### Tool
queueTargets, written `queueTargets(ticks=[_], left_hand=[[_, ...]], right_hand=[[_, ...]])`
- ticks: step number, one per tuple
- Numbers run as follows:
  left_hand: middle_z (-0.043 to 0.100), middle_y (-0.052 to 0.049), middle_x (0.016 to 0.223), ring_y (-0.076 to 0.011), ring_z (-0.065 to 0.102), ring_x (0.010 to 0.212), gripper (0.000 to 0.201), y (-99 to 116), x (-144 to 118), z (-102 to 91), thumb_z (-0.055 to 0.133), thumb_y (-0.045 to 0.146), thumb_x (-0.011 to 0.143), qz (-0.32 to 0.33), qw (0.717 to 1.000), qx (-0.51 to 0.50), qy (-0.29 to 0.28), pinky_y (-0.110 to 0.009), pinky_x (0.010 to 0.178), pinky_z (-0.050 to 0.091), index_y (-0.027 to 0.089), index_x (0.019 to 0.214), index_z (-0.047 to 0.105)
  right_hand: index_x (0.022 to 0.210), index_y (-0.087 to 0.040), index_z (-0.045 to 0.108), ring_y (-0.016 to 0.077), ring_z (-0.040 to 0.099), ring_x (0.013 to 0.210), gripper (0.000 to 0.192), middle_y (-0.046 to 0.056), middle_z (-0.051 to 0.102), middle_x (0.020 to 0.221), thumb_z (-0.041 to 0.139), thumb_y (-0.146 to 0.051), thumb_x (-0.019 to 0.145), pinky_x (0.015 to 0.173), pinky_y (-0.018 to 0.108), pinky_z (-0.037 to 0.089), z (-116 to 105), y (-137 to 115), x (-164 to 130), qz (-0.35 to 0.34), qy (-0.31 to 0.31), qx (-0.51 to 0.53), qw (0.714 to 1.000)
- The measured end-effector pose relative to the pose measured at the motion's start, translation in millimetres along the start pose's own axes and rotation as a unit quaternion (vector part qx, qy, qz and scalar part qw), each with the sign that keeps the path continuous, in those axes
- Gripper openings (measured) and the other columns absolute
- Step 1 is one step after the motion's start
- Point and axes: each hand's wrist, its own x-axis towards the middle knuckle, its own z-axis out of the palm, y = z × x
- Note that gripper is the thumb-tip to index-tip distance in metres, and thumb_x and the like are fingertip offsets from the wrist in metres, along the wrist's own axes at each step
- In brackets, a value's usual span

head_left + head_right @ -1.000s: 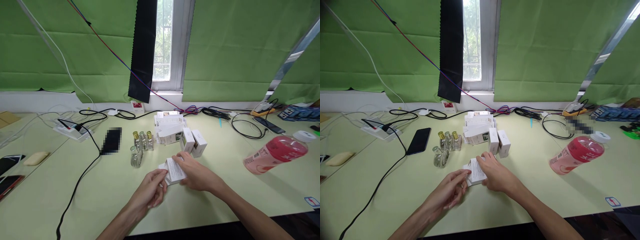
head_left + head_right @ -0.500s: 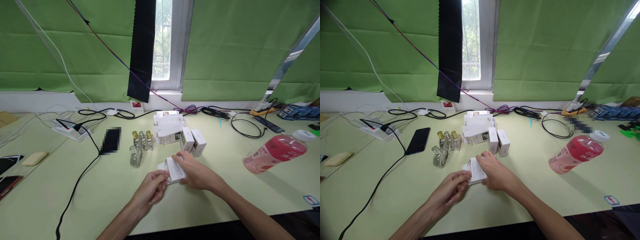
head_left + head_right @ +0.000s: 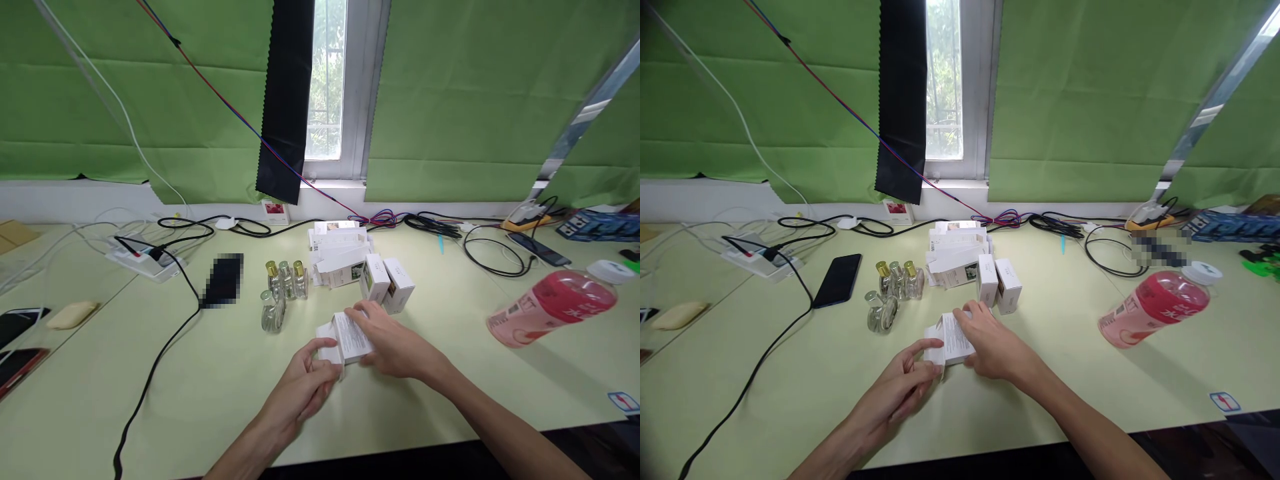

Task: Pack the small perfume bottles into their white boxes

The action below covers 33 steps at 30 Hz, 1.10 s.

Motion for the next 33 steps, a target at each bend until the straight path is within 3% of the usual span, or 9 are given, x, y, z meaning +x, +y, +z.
queueTargets(ticks=[12, 16, 21, 28, 33], left_hand=[[0.046, 0.012, 0.043, -0.0010, 0.017, 0.029, 0.047, 2.6, 7.1, 1.7, 0.079, 0.030, 0.068, -0.012, 0.996, -0.086, -0.029, -0.021, 0.034, 0.008, 0.015, 0.108, 0.058], [0.054, 0.009, 0.049, -0.0002, 0.021, 0.029, 0.051, 5.6, 4.1, 2.1, 0.077, 0.031, 0.069, -0.007, 0.996, -0.091, 0.008, -0.019, 0.035, 0.009, 0.013, 0.113, 0.058], [0.056, 0.006, 0.052, 0.0000, 0.021, 0.029, 0.052, 7.5, 0.0, 0.6, 0.073, 0.027, 0.071, -0.023, 0.995, -0.099, 0.015, -0.018, 0.034, 0.009, 0.010, 0.118, 0.058], [0.053, 0.005, 0.054, 0.0004, 0.021, 0.031, 0.027, 14.2, -2.4, 1.1, 0.064, 0.015, 0.082, -0.043, 0.980, -0.194, -0.002, -0.015, 0.031, 0.017, 0.008, 0.107, 0.066], [0.042, 0.008, 0.050, -0.0001, 0.021, 0.029, 0.017, 16.5, -2.3, 1.9, 0.052, 0.013, 0.094, -0.076, 0.959, -0.271, -0.018, -0.015, 0.029, 0.020, 0.004, 0.098, 0.067]], right_hand=[[0.139, -0.019, 0.044, 0.0325, 0.042, 0.131, 0.071, 0.016, 0.044, 0.139, 0.074, -0.014, 0.074, 0.102, 0.046, 0.048, -0.4, -1.2, 1.1, -0.006, -0.002, -0.010, 1.000], [0.138, -0.018, 0.044, 0.0329, 0.041, 0.132, 0.071, 0.016, 0.043, 0.141, 0.074, -0.014, 0.074, 0.102, 0.046, 0.049, 0.1, -0.6, 0.8, -0.005, -0.002, -0.010, 1.000], [0.139, -0.019, 0.044, 0.0331, 0.041, 0.134, 0.071, 0.016, 0.043, 0.141, 0.074, -0.013, 0.074, 0.103, 0.046, 0.048, -0.3, -0.9, 0.7, -0.005, -0.003, -0.011, 1.000], [0.138, -0.018, 0.045, 0.0323, 0.041, 0.133, 0.071, 0.016, 0.043, 0.141, 0.075, -0.013, 0.074, 0.104, 0.045, 0.048, -0.1, 0.3, 0.6, -0.005, -0.002, -0.007, 1.000], [0.140, -0.016, 0.044, 0.0324, 0.043, 0.132, 0.072, 0.017, 0.041, 0.144, 0.076, -0.014, 0.075, 0.104, 0.046, 0.049, -2.1, -1.0, 1.2, 0.005, -0.014, -0.002, 1.000]])
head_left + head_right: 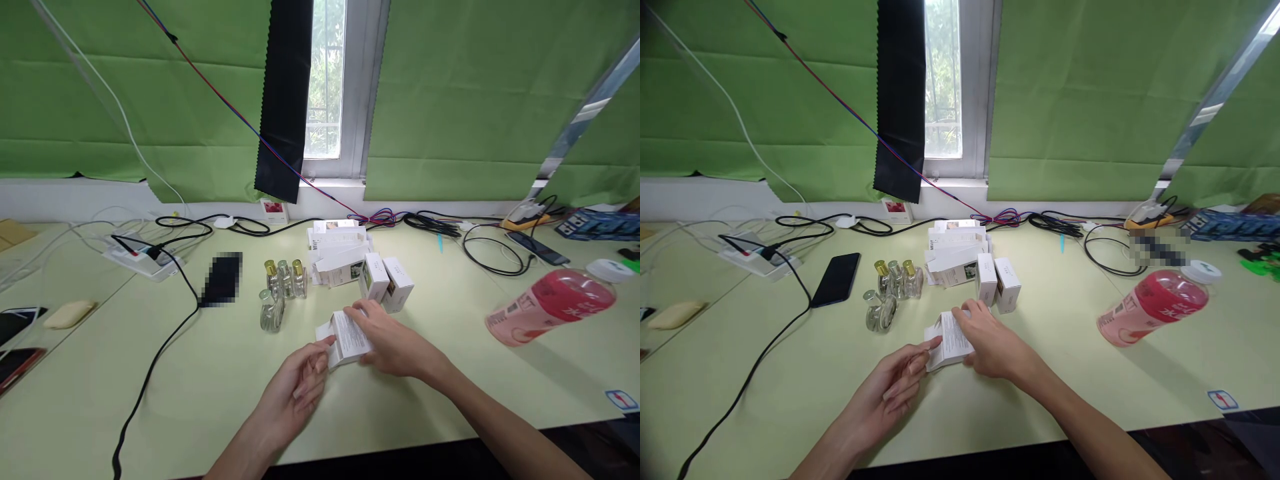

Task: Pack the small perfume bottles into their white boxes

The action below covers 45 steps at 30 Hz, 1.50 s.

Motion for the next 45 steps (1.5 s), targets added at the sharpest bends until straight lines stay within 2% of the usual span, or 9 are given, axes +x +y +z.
queueTargets(ticks=[13, 17, 21, 25, 31, 34, 38, 41, 45], left_hand=[[0.043, 0.008, 0.051, 0.0011, 0.021, 0.026, 0.030, 0.0, 3.2, 1.6, 0.043, 0.012, 0.099, 0.013, 0.998, -0.066, -0.015, -0.015, 0.027, 0.018, 0.008, 0.077, 0.061], [0.043, 0.008, 0.049, 0.0003, 0.019, 0.027, 0.028, 4.1, 5.5, -3.3, 0.052, 0.016, 0.095, 0.026, 0.999, -0.002, -0.024, -0.016, 0.028, 0.017, 0.012, 0.067, 0.055], [0.051, 0.007, 0.052, 0.0004, 0.016, 0.030, 0.012, 8.4, 12.2, -9.2, 0.063, 0.024, 0.088, 0.073, 0.986, 0.136, -0.059, -0.016, 0.032, 0.012, 0.013, 0.090, 0.065], [0.057, 0.004, 0.061, -0.0005, 0.026, 0.035, 0.025, 9.1, 18.0, -11.1, 0.063, 0.038, 0.089, 0.148, 0.933, 0.324, -0.056, -0.017, 0.037, 0.014, 0.014, 0.098, 0.066], [0.062, -0.003, 0.088, -0.0058, 0.040, 0.054, 0.021, 6.0, 12.8, -2.1, 0.066, 0.036, 0.084, 0.306, 0.799, 0.517, 0.000, -0.021, 0.050, 0.030, 0.016, 0.090, 0.068], [0.059, 0.001, 0.073, -0.0072, 0.039, 0.050, 0.022, 5.7, 10.0, 2.3, 0.070, 0.034, 0.080, 0.301, 0.773, 0.558, 0.034, -0.021, 0.049, 0.028, 0.017, 0.095, 0.068], [0.060, 0.004, 0.072, -0.0057, 0.037, 0.045, 0.019, -2.5, 15.1, 3.1, 0.072, 0.029, 0.076, 0.257, 0.809, 0.527, 0.031, -0.021, 0.044, 0.023, 0.019, 0.082, 0.057], [0.058, 0.007, 0.074, -0.0035, 0.032, 0.042, 0.037, -11.9, 22.6, 1.2, 0.079, 0.026, 0.067, 0.252, 0.851, 0.461, 0.025, -0.019, 0.040, 0.017, 0.021, 0.076, 0.044], [0.055, 0.007, 0.070, -0.0036, 0.032, 0.044, 0.040, -14.0, 27.1, -1.0, 0.081, 0.026, 0.066, 0.236, 0.869, 0.434, 0.013, -0.018, 0.041, 0.018, 0.021, 0.075, 0.043]], right_hand=[[0.141, -0.019, 0.043, 0.0340, 0.041, 0.135, 0.075, 0.017, 0.041, 0.144, 0.077, -0.014, 0.075, 0.106, 0.048, 0.047, 0.1, 0.8, 0.4, 0.003, 0.009, 0.001, 1.000], [0.138, -0.018, 0.046, 0.0343, 0.040, 0.135, 0.072, 0.017, 0.044, 0.141, 0.077, -0.011, 0.073, 0.106, 0.048, 0.046, 2.0, 1.2, 0.5, -0.011, 0.005, -0.008, 1.000], [0.139, -0.016, 0.045, 0.0348, 0.040, 0.135, 0.072, 0.019, 0.043, 0.143, 0.077, -0.013, 0.074, 0.103, 0.047, 0.048, -0.7, 1.2, -0.3, -0.013, -0.001, -0.008, 1.000], [0.138, -0.017, 0.048, 0.0342, 0.044, 0.131, 0.070, 0.017, 0.046, 0.140, 0.078, -0.016, 0.075, 0.102, 0.046, 0.048, -12.3, 1.2, -2.2, -0.025, -0.032, 0.002, 0.999], [0.140, -0.019, 0.053, 0.0321, 0.049, 0.130, 0.069, 0.016, 0.053, 0.140, 0.080, -0.030, 0.078, 0.106, 0.044, 0.043, -29.2, 8.0, -3.9, -0.062, -0.061, 0.047, 0.995], [0.137, -0.018, 0.057, 0.0321, 0.053, 0.126, 0.064, 0.015, 0.059, 0.136, 0.079, -0.034, 0.079, 0.105, 0.042, 0.042, -33.4, 13.9, -3.1, -0.099, -0.061, 0.062, 0.991], [0.132, -0.021, 0.063, 0.0291, 0.061, 0.113, 0.052, 0.011, 0.068, 0.125, 0.072, -0.043, 0.086, 0.094, 0.036, 0.046, -36.4, 21.1, -1.3, -0.144, -0.078, 0.088, 0.983], [0.132, -0.019, 0.063, 0.0264, 0.063, 0.105, 0.049, 0.011, 0.070, 0.120, 0.066, -0.045, 0.090, 0.088, 0.033, 0.047, -37.0, 23.2, -0.4, -0.159, -0.092, 0.097, 0.978], [0.130, -0.019, 0.065, 0.0254, 0.064, 0.101, 0.046, 0.011, 0.071, 0.118, 0.061, -0.046, 0.094, 0.085, 0.032, 0.047, -38.5, 21.4, -1.4, -0.155, -0.108, 0.093, 0.978]])
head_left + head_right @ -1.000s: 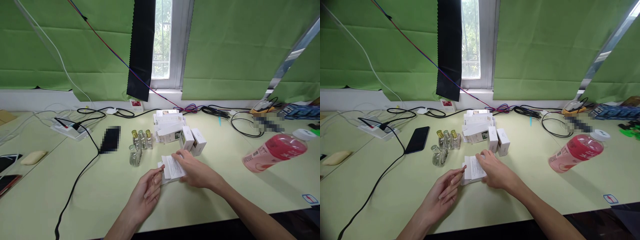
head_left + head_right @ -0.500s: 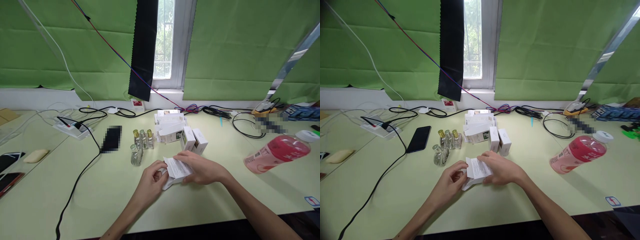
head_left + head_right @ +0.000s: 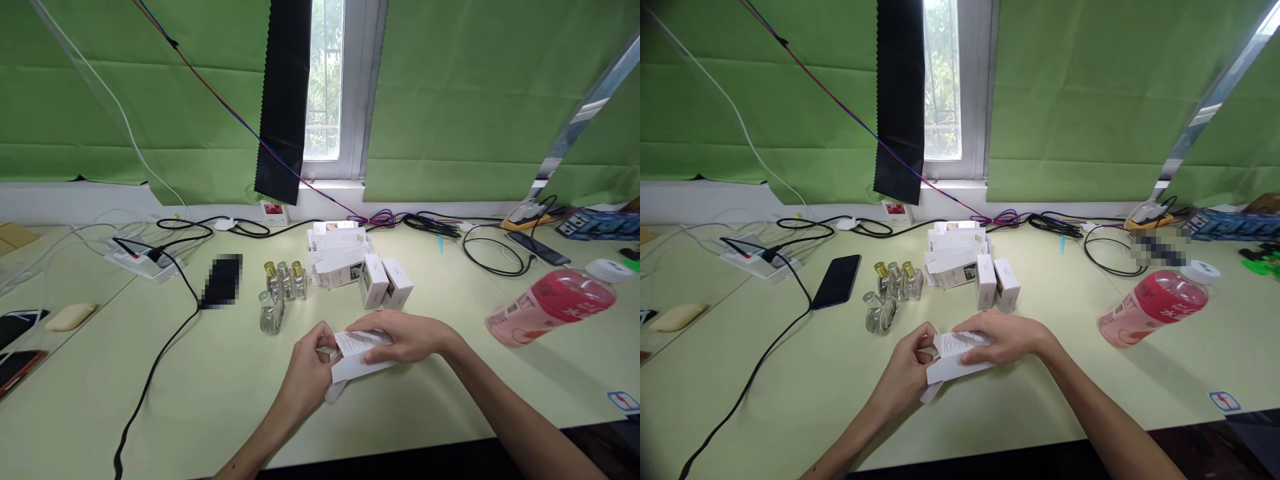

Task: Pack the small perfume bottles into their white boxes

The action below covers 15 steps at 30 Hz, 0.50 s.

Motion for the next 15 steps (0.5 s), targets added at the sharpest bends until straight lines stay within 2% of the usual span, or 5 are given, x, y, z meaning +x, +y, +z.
queueTargets(ticks=[5, 8, 10, 12, 15], left_hand=[[0.064, 0.000, 0.087, -0.0065, 0.045, 0.050, 0.024, 11.1, -1.0, -14.9, 0.073, 0.032, 0.077, -0.011, 0.999, 0.023, -0.025, -0.019, 0.045, 0.027, 0.019, 0.089, 0.057], [0.065, -0.004, 0.096, -0.0075, 0.048, 0.055, 0.028, 18.8, -4.4, -27.6, 0.070, 0.042, 0.082, -0.019, 0.998, 0.060, -0.020, -0.019, 0.048, 0.030, 0.018, 0.095, 0.065], [0.064, -0.002, 0.087, -0.0058, 0.041, 0.050, 0.033, 20.4, -7.0, -36.0, 0.067, 0.048, 0.085, -0.021, 0.996, 0.083, -0.024, -0.019, 0.046, 0.025, 0.018, 0.097, 0.068], [0.056, 0.003, 0.064, -0.0065, 0.033, 0.044, 0.040, 17.7, -9.0, -43.3, 0.061, 0.054, 0.089, -0.032, 0.994, 0.091, -0.043, -0.020, 0.043, 0.021, 0.018, 0.103, 0.069], [0.041, 0.007, 0.045, -0.0097, 0.033, 0.039, 0.051, 8.2, -10.4, -50.8, 0.053, 0.060, 0.093, -0.054, 0.993, 0.088, -0.052, -0.021, 0.043, 0.025, 0.016, 0.114, 0.067]], right_hand=[[0.130, -0.020, 0.066, 0.0269, 0.063, 0.107, 0.046, 0.010, 0.070, 0.120, 0.052, -0.050, 0.098, 0.089, 0.034, 0.046, -4.7, -0.8, -5.7, 0.032, -0.016, 0.004, 0.999], [0.127, -0.020, 0.067, 0.0255, 0.062, 0.104, 0.046, 0.008, 0.071, 0.115, 0.046, -0.051, 0.100, 0.085, 0.033, 0.047, -8.3, 1.2, -9.3, 0.039, -0.031, 0.028, 0.998], [0.117, -0.020, 0.069, 0.0233, 0.062, 0.096, 0.045, 0.007, 0.071, 0.106, 0.042, -0.052, 0.101, 0.081, 0.032, 0.046, -10.2, 2.5, -10.5, 0.046, -0.042, 0.042, 0.997], [0.099, -0.019, 0.069, 0.0205, 0.058, 0.083, 0.048, 0.005, 0.067, 0.092, 0.037, -0.054, 0.102, 0.074, 0.032, 0.044, -11.3, 3.7, -10.9, 0.070, -0.048, 0.041, 0.996], [0.076, -0.019, 0.057, 0.0174, 0.049, 0.071, 0.053, 0.003, 0.056, 0.080, 0.033, -0.059, 0.102, 0.067, 0.032, 0.039, -11.9, 5.8, -10.9, 0.124, -0.032, 0.046, 0.991]])
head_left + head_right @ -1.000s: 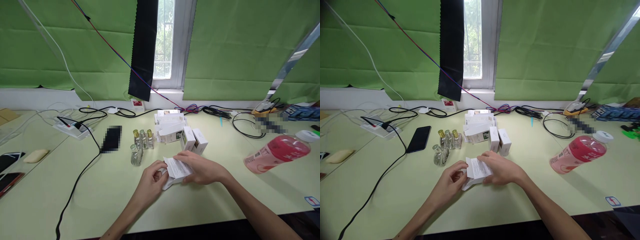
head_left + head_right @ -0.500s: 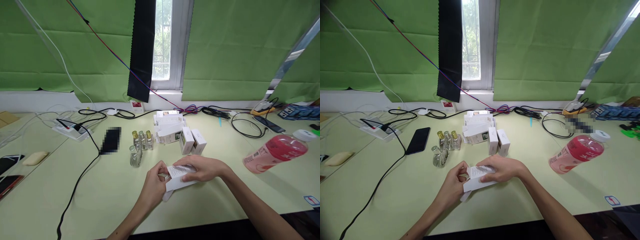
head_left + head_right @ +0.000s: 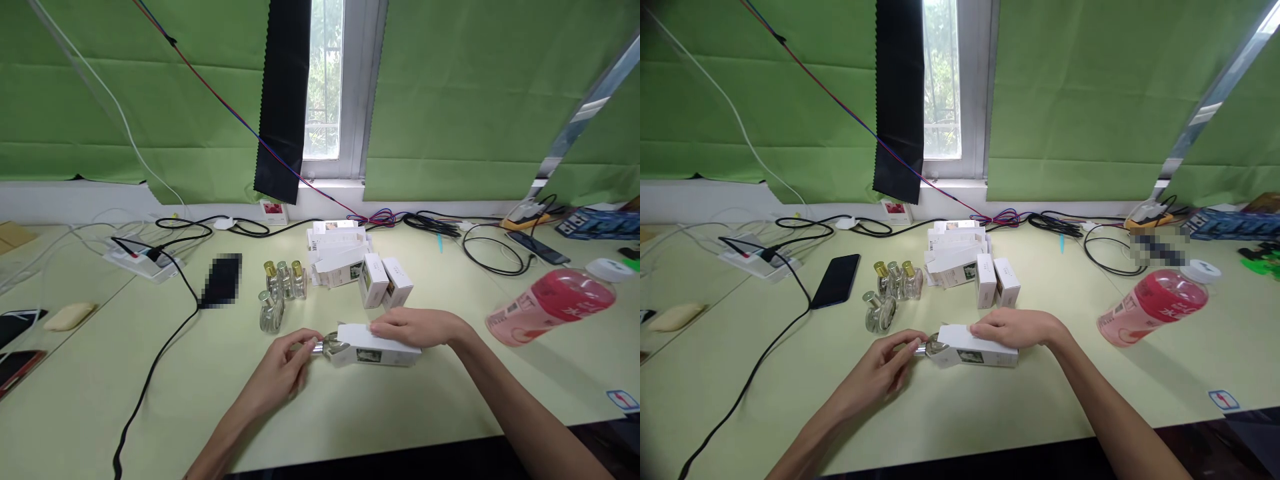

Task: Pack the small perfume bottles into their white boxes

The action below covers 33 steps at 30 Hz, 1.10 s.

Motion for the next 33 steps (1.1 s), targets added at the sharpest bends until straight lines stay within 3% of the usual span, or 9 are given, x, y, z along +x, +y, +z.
queueTargets(ticks=[4, 8, 11, 14, 23, 29, 33], left_hand=[[0.048, 0.005, 0.048, -0.0115, 0.041, 0.043, 0.054, -7.9, -1.0, -0.5, 0.047, 0.061, 0.096, 0.007, 1.000, -0.003, 0.004, -0.022, 0.047, 0.031, 0.015, 0.117, 0.066], [0.054, 0.002, 0.057, -0.0135, 0.047, 0.052, 0.052, -2.0, -4.7, 3.2, 0.059, 0.059, 0.090, 0.004, 1.000, 0.008, -0.003, -0.022, 0.050, 0.034, 0.016, 0.119, 0.066], [0.067, -0.006, 0.082, -0.0165, 0.055, 0.065, 0.048, 1.7, -4.2, 5.7, 0.071, 0.051, 0.082, 0.035, 0.998, 0.040, 0.029, -0.025, 0.056, 0.040, 0.018, 0.116, 0.069], [0.069, -0.010, 0.102, -0.0190, 0.059, 0.075, 0.038, 2.8, 0.0, 5.0, 0.073, 0.044, 0.080, 0.074, 0.993, 0.077, 0.041, -0.027, 0.064, 0.044, 0.019, 0.108, 0.075], [0.062, -0.004, 0.070, -0.0165, 0.049, 0.059, 0.021, 22.5, -1.6, -9.2, 0.070, 0.040, 0.082, 0.162, 0.953, 0.240, 0.089, -0.026, 0.054, 0.030, 0.020, 0.080, 0.075], [0.053, -0.001, 0.055, -0.0154, 0.041, 0.052, 0.030, 36.7, 5.1, -15.4, 0.073, 0.032, 0.073, 0.173, 0.926, 0.287, 0.175, -0.028, 0.053, 0.023, 0.021, 0.054, 0.053], [0.046, 0.000, 0.050, -0.0153, 0.037, 0.048, 0.037, 41.5, 15.4, -19.3, 0.069, 0.027, 0.071, 0.160, 0.911, 0.316, 0.211, -0.029, 0.053, 0.019, 0.023, 0.049, 0.040]], right_hand=[[0.071, -0.020, 0.046, 0.0170, 0.046, 0.070, 0.056, 0.002, 0.048, 0.078, 0.030, -0.065, 0.100, 0.065, 0.032, 0.037, -0.2, 1.5, 0.6, 0.034, 0.005, 0.037, 0.999], [0.070, -0.020, 0.049, 0.0179, 0.048, 0.071, 0.058, 0.002, 0.050, 0.078, 0.033, -0.069, 0.097, 0.065, 0.033, 0.039, -0.1, 0.7, 1.1, 0.043, -0.006, 0.042, 0.998], [0.075, -0.019, 0.058, 0.0215, 0.056, 0.082, 0.060, 0.006, 0.059, 0.089, 0.036, -0.071, 0.095, 0.072, 0.034, 0.045, -0.3, -0.4, 0.4, 0.058, 0.007, 0.050, 0.997], [0.081, -0.019, 0.065, 0.0241, 0.060, 0.090, 0.061, 0.007, 0.065, 0.096, 0.038, -0.073, 0.094, 0.078, 0.036, 0.048, -0.7, -0.3, -0.7, 0.062, 0.009, 0.065, 0.996], [0.095, -0.020, 0.074, 0.0254, 0.062, 0.099, 0.061, 0.008, 0.069, 0.107, 0.043, -0.073, 0.093, 0.084, 0.036, 0.049, -2.4, 4.5, -2.9, 0.085, 0.008, 0.109, 0.990], [0.089, -0.020, 0.074, 0.0254, 0.061, 0.095, 0.061, 0.008, 0.069, 0.103, 0.045, -0.073, 0.091, 0.080, 0.036, 0.050, -2.0, 6.5, -3.5, 0.085, 0.014, 0.119, 0.989], [0.086, -0.020, 0.072, 0.0245, 0.061, 0.092, 0.061, 0.007, 0.068, 0.100, 0.044, -0.074, 0.091, 0.077, 0.035, 0.049, -1.7, 6.5, -3.0, 0.083, 0.008, 0.115, 0.990]])
